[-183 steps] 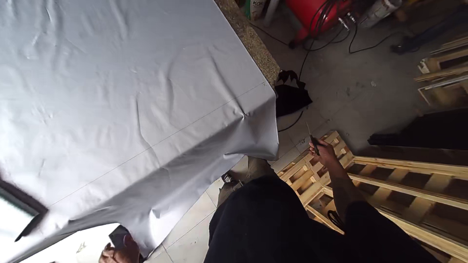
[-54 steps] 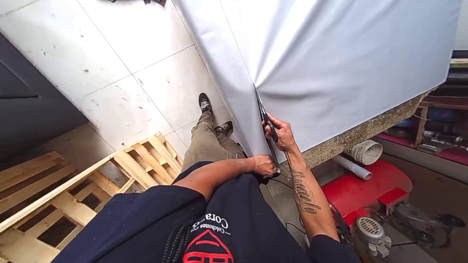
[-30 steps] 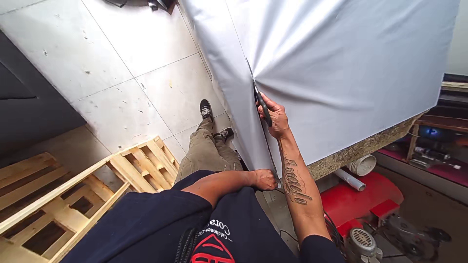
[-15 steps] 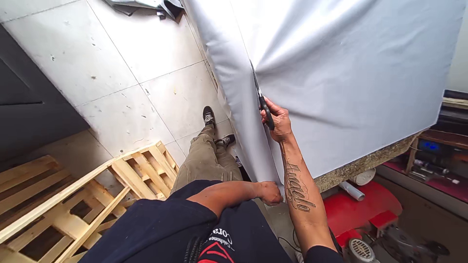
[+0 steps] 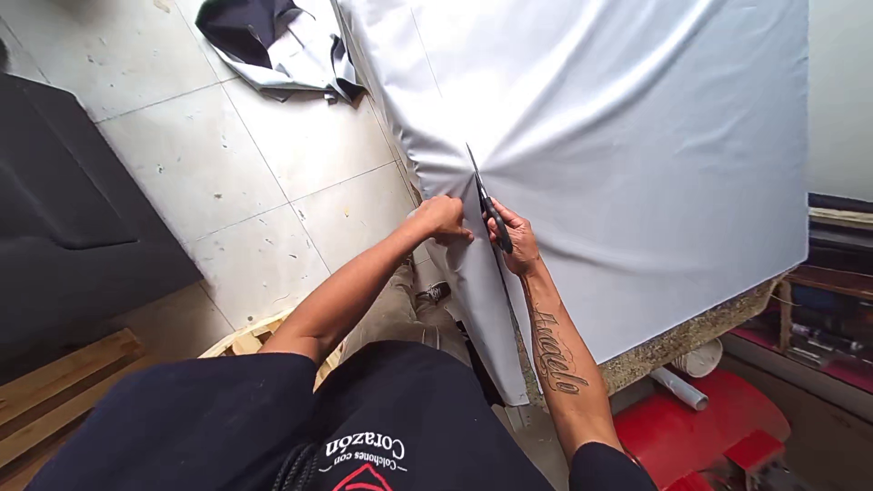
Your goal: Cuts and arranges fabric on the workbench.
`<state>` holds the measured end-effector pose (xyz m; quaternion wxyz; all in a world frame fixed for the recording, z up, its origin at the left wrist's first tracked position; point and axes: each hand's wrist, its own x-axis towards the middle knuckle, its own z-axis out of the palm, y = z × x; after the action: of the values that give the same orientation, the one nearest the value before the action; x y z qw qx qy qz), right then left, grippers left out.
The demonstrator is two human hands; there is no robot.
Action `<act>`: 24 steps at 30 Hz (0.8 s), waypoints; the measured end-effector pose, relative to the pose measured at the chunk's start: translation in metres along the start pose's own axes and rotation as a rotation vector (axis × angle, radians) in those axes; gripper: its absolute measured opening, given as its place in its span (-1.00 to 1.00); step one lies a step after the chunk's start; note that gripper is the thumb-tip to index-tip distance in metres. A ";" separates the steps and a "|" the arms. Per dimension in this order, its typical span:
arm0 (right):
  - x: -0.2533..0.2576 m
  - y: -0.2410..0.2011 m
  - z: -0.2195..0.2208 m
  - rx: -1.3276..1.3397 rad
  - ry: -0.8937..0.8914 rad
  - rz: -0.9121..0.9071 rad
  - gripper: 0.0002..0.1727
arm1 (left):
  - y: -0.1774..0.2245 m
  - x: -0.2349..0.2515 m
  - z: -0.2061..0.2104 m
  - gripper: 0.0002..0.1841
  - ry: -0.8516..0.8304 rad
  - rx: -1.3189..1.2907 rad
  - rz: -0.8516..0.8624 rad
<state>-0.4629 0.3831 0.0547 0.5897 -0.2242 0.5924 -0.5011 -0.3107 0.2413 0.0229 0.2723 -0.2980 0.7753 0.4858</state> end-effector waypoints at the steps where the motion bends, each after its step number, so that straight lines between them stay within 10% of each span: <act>1: 0.007 -0.002 0.003 -0.005 0.005 0.000 -0.50 | 0.002 0.002 -0.001 -0.40 -0.008 0.023 -0.022; 24: 0.112 -0.052 0.048 0.009 -0.025 -0.037 -0.48 | 0.008 -0.005 -0.015 -0.43 -0.069 0.070 -0.025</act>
<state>-0.4585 0.2507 0.0554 0.5889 -0.2388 0.5785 -0.5115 -0.3151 0.2311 0.0369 0.3154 -0.2811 0.7781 0.4649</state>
